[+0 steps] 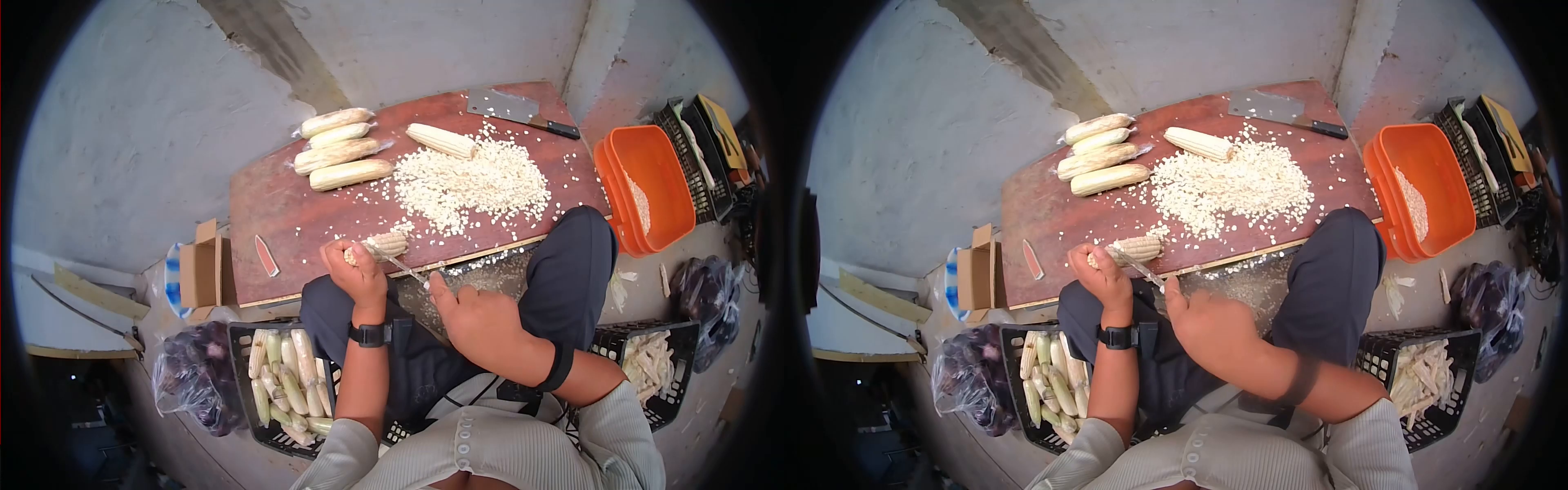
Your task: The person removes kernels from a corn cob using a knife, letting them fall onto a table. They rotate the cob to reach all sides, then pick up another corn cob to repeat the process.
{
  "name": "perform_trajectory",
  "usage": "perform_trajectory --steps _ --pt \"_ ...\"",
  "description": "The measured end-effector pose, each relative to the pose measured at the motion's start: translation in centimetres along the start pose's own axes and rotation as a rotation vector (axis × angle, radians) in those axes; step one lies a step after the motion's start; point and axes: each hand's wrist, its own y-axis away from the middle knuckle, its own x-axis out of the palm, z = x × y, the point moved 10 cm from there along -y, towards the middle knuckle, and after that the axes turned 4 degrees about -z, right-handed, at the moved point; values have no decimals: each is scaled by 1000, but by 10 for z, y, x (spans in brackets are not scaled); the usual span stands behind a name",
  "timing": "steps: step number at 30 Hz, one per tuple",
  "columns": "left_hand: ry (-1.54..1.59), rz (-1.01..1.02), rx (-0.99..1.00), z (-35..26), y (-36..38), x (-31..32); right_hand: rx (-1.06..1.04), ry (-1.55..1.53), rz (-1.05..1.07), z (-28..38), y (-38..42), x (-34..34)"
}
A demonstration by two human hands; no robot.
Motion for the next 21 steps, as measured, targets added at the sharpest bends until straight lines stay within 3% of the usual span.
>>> perform_trajectory --steps 12,15,18,21 --pt "-59 81 146 -16 2 10 -62 19 84 5 -37 18" --pt "-30 147 185 -25 11 18 46 113 17 4 -53 41" --pt "-24 89 158 -23 5 18 -62 -44 -42 -5 -60 50" --pt "-18 71 181 -23 6 17 2 -200 -81 -19 -57 55"
